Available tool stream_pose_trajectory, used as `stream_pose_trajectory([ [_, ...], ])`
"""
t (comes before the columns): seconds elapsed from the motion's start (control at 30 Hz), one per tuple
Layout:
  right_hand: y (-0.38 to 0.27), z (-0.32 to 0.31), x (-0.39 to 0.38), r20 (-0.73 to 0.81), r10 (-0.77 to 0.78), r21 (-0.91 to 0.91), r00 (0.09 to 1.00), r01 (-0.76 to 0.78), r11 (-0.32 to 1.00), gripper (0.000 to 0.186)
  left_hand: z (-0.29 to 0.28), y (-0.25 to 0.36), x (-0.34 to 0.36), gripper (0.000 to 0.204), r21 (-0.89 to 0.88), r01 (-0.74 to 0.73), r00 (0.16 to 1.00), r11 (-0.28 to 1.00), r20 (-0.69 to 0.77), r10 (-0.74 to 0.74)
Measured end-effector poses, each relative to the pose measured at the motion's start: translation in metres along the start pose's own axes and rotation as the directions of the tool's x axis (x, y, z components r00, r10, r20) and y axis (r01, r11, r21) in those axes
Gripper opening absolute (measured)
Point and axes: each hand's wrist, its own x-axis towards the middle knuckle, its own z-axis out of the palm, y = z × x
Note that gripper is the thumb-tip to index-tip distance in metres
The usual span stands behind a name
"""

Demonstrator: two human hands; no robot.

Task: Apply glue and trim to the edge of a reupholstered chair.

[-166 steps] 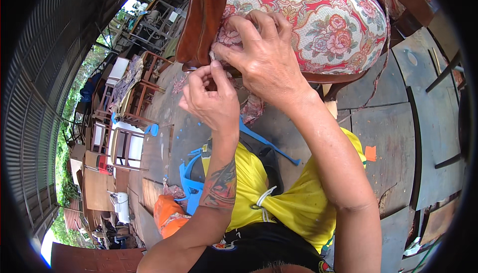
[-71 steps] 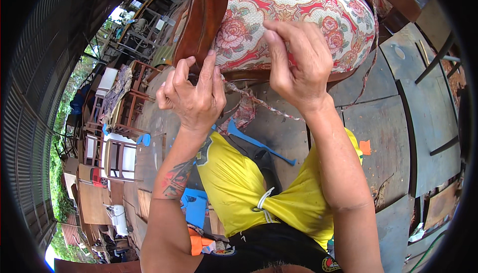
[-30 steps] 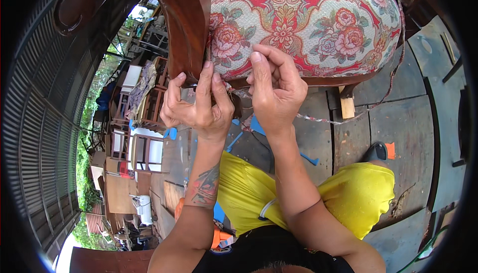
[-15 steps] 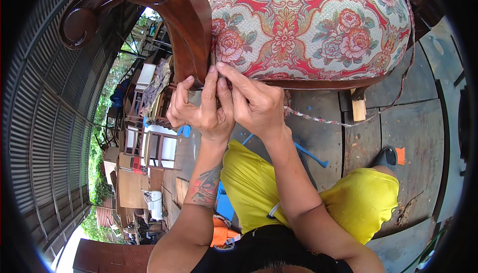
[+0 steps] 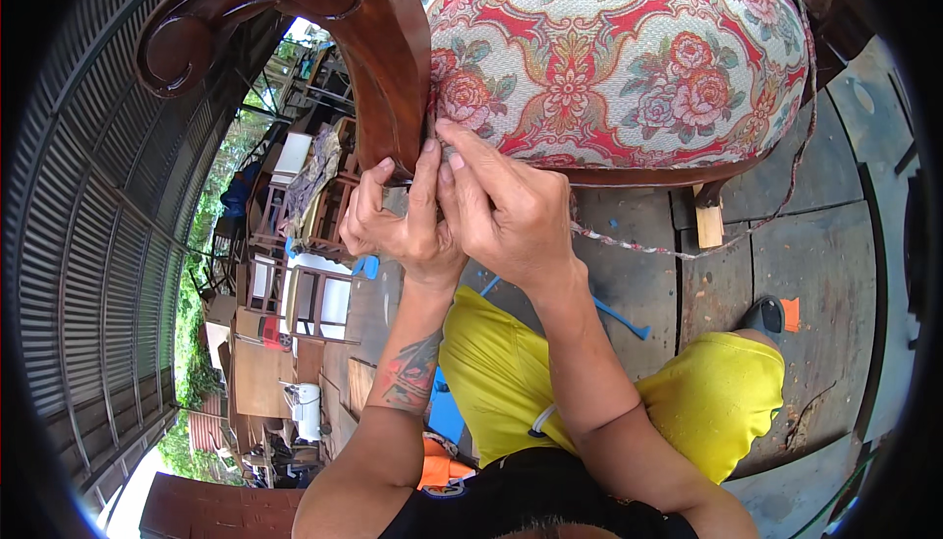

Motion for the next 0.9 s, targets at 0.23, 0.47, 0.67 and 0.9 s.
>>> stream_pose_trajectory([
  [0.23,-0.009,-0.004,0.005,0.271,0.23,-0.01,0.935,-0.236,0.972,0.04,0.003,-0.001,0.001,0.027,-0.012,-0.023,0.999,1.0,-0.031,0.022],
  [0.47,-0.026,-0.004,0.01,0.547,0.47,0.638,0.693,-0.709,0.302,0.063,0.007,-0.001,-0.005,0.027,0.081,-0.003,0.999,0.997,-0.044,0.006],
  [0.67,-0.035,-0.018,0.019,0.741,0.427,0.532,0.518,-0.841,0.097,0.077,0.012,-0.003,-0.007,0.026,0.101,-0.107,0.99,0.989,-0.076,0.115],
  [0.9,-0.034,-0.015,0.017,0.748,0.412,0.528,0.52,-0.843,0.106,0.079,0.009,0.001,-0.007,0.025,0.064,-0.043,0.996,0.997,-0.073,0.048],
])
